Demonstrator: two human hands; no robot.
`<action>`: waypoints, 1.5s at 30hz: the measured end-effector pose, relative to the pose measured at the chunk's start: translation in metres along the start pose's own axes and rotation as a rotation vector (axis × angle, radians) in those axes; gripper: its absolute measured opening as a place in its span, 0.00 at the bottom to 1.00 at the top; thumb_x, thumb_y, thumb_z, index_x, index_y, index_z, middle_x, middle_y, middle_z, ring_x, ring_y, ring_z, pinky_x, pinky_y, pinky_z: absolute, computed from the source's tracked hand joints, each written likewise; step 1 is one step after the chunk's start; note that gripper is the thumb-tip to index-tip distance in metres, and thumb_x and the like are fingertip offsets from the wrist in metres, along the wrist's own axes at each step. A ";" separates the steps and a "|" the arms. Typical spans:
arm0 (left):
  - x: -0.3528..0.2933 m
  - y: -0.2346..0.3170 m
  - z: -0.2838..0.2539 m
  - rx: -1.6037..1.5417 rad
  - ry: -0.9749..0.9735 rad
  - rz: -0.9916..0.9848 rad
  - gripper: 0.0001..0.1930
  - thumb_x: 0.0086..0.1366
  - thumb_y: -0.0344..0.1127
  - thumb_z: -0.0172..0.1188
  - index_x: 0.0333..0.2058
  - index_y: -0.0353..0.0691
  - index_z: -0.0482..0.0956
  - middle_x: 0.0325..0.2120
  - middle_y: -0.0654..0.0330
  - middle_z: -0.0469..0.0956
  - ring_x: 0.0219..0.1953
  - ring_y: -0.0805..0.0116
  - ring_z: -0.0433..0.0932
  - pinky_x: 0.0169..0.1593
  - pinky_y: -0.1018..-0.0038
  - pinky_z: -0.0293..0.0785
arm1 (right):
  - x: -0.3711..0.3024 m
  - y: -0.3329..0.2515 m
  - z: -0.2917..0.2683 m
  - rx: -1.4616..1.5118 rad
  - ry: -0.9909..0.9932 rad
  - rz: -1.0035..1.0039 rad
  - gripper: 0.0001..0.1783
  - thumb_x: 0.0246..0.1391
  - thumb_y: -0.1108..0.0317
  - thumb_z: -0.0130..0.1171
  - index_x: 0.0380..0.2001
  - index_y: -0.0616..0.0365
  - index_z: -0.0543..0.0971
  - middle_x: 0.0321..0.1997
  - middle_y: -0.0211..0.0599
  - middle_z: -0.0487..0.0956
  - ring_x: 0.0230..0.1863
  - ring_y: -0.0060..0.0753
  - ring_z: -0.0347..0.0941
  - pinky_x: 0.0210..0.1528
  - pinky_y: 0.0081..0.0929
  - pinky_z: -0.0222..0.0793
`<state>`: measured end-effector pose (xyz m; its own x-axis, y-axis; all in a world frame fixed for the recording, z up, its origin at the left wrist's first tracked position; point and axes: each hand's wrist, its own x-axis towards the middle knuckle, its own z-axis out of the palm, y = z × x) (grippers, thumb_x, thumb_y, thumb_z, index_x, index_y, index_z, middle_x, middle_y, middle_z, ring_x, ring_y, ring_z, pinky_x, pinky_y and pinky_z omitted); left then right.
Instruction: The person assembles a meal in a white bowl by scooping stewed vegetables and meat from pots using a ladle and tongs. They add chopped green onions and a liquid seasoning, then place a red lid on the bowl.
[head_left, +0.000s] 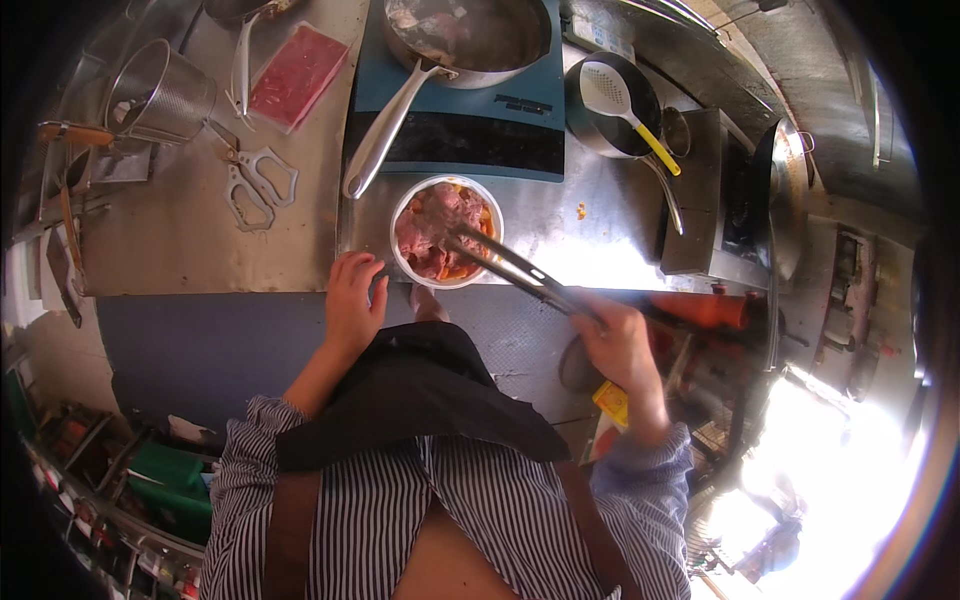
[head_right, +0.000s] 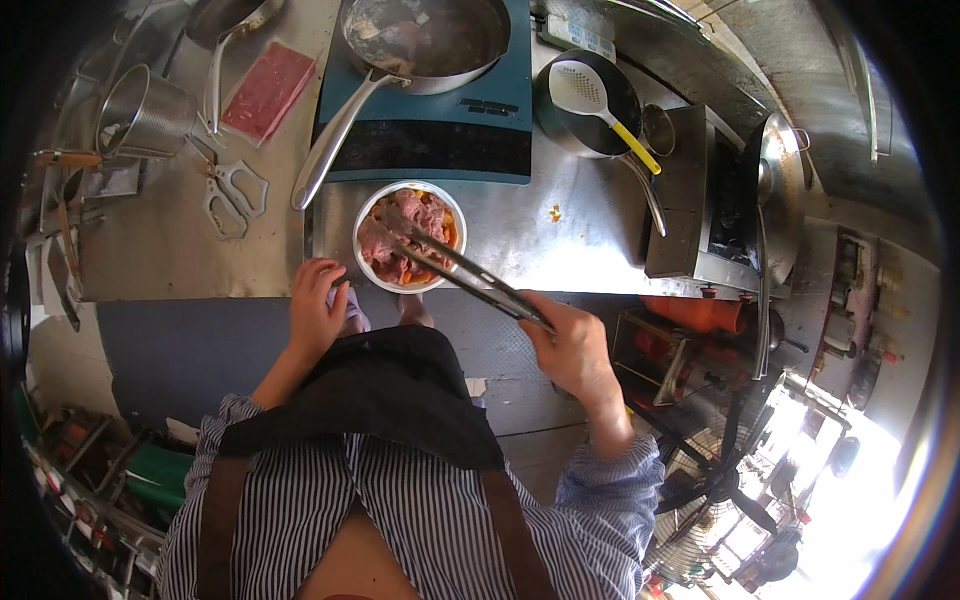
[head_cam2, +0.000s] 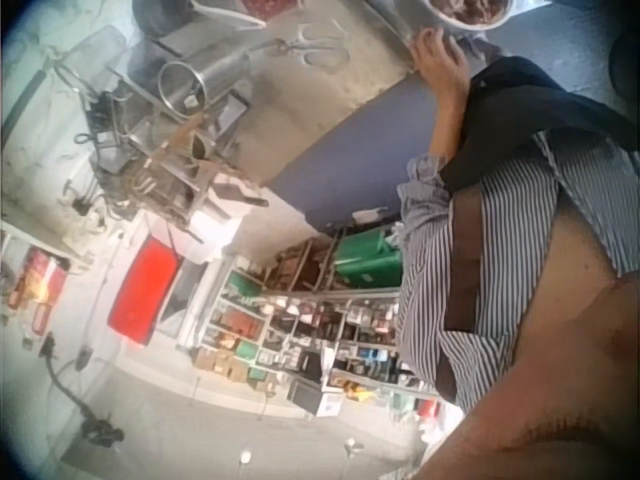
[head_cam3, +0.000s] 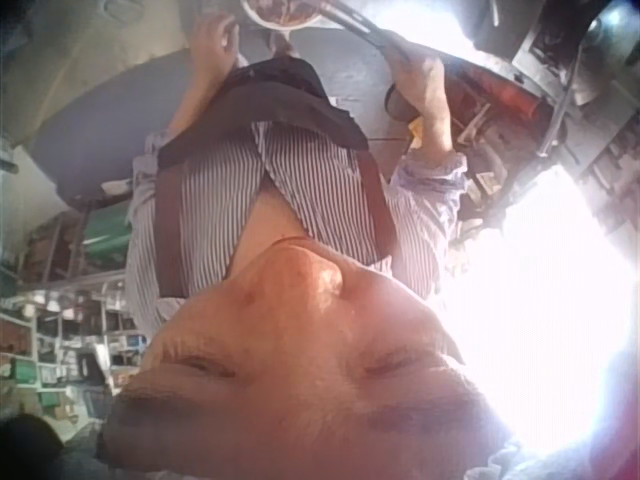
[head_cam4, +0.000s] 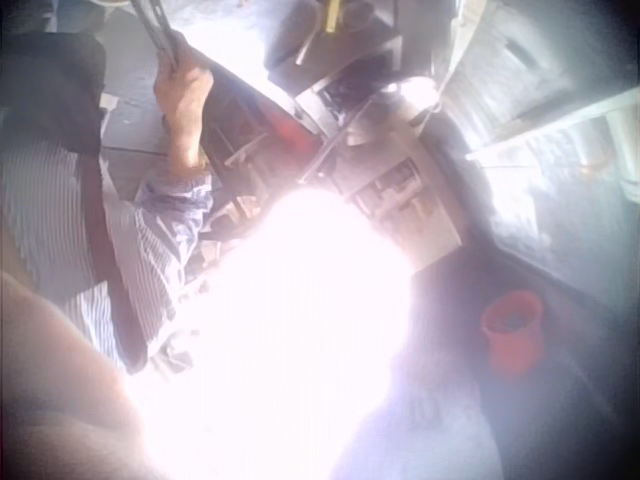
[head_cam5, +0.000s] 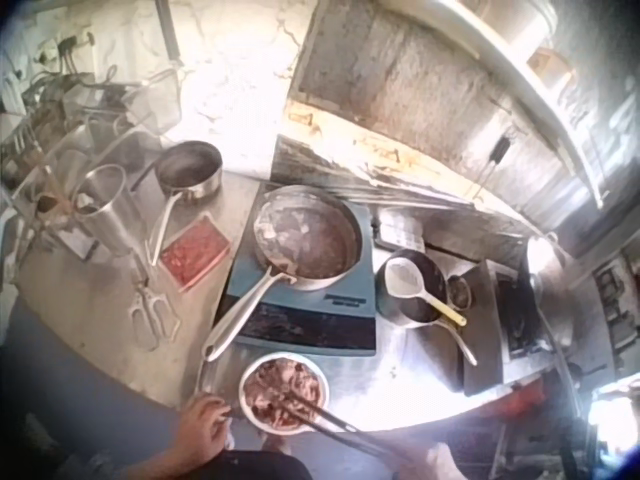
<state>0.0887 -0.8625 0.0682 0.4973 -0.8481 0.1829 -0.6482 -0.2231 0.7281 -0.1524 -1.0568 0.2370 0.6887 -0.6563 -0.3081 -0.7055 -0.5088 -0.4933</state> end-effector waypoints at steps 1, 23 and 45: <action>0.001 0.001 0.002 -0.004 -0.012 0.000 0.13 0.51 0.24 0.58 0.37 0.36 0.72 0.38 0.51 0.71 0.44 0.49 0.69 0.47 0.61 0.67 | 0.000 0.004 0.003 -0.044 -0.010 -0.020 0.18 0.45 0.70 0.61 0.43 0.57 0.76 0.26 0.47 0.77 0.26 0.44 0.75 0.28 0.31 0.69; 0.013 0.008 0.007 -0.014 0.119 -0.090 0.11 0.51 0.23 0.57 0.36 0.36 0.72 0.37 0.50 0.71 0.41 0.50 0.70 0.43 0.63 0.68 | 0.264 -0.032 -0.098 -0.549 0.089 -0.115 0.16 0.51 0.57 0.53 0.43 0.48 0.77 0.37 0.43 0.79 0.40 0.45 0.74 0.43 0.37 0.69; 0.027 0.017 0.007 -0.074 -0.023 0.019 0.11 0.52 0.22 0.56 0.36 0.36 0.72 0.37 0.52 0.72 0.41 0.50 0.70 0.44 0.63 0.68 | 0.024 0.040 -0.061 0.076 -0.230 0.035 0.15 0.45 0.70 0.59 0.40 0.58 0.78 0.20 0.46 0.75 0.19 0.33 0.72 0.25 0.26 0.66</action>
<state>0.0873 -0.8929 0.0805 0.4714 -0.8630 0.1819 -0.6123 -0.1718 0.7717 -0.1743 -1.1264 0.2596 0.6899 -0.5241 -0.4993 -0.7212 -0.4386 -0.5362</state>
